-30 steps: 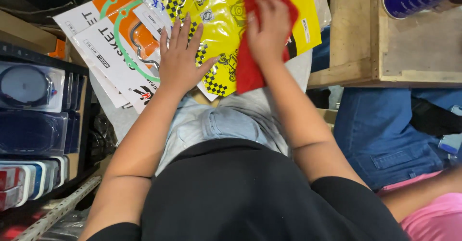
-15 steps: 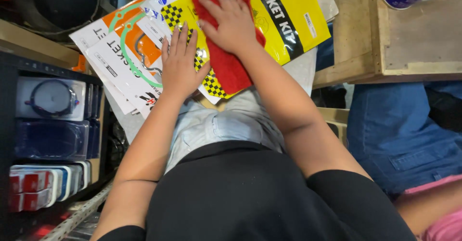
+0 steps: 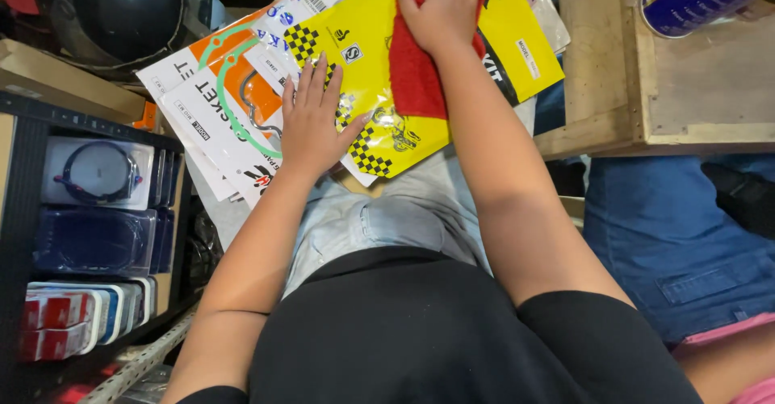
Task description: The recorder is cleaning and wiping down various motorcycle gasket kits using a red cloth.
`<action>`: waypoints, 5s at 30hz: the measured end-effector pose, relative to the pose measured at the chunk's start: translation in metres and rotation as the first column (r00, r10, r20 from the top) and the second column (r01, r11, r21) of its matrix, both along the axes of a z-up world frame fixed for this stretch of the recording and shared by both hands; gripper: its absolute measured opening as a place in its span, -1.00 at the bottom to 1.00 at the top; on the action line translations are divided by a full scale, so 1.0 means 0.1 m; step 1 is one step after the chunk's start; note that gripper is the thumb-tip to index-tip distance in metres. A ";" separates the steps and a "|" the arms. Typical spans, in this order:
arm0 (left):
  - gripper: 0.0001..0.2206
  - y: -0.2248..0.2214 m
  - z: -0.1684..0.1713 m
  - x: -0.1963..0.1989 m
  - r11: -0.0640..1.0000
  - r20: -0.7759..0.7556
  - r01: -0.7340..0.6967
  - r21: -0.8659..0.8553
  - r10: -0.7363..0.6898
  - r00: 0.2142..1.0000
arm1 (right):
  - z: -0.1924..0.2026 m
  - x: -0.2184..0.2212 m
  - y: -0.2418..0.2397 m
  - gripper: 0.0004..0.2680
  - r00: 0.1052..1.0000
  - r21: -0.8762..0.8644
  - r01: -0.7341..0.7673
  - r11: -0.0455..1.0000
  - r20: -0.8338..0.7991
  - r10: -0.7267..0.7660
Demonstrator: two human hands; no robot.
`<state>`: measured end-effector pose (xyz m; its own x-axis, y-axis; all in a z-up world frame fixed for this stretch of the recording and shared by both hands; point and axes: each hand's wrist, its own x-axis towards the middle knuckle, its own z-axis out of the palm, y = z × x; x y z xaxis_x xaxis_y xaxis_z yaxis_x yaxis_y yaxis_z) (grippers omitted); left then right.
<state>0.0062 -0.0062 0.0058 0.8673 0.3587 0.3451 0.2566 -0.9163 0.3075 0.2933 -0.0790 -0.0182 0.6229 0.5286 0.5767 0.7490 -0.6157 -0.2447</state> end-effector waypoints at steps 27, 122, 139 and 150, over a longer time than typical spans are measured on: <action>-0.25 0.01 -0.03 0.00 1.000 0.030 0.015 0.014 -0.015 0.999 | 0.05 -0.93 -0.78 -0.63 0.991 0.029 0.023 0.999 -0.132 -0.019; -0.27 0.00 -0.04 -0.01 0.998 0.055 0.021 0.066 -0.024 0.998 | 0.01 -0.81 -0.60 -0.58 0.979 -0.092 0.103 0.990 -0.169 -0.117; -0.28 0.19 -0.20 -0.06 0.974 0.177 0.148 -0.169 -0.118 0.977 | 0.19 -1.68 0.04 -0.53 0.921 -0.198 -0.373 0.906 0.041 0.388; -0.19 0.05 -0.09 -0.07 0.998 0.111 0.063 0.023 -0.065 0.992 | 0.16 -1.40 0.45 -0.61 0.933 -0.178 -0.360 0.916 -0.085 0.350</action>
<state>-0.0004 -0.0009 -0.0034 0.8438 0.2961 0.4475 0.1623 -0.9358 0.3130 0.1533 -0.0342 -0.0026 0.3997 0.8155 0.4186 0.9166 -0.3497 -0.1939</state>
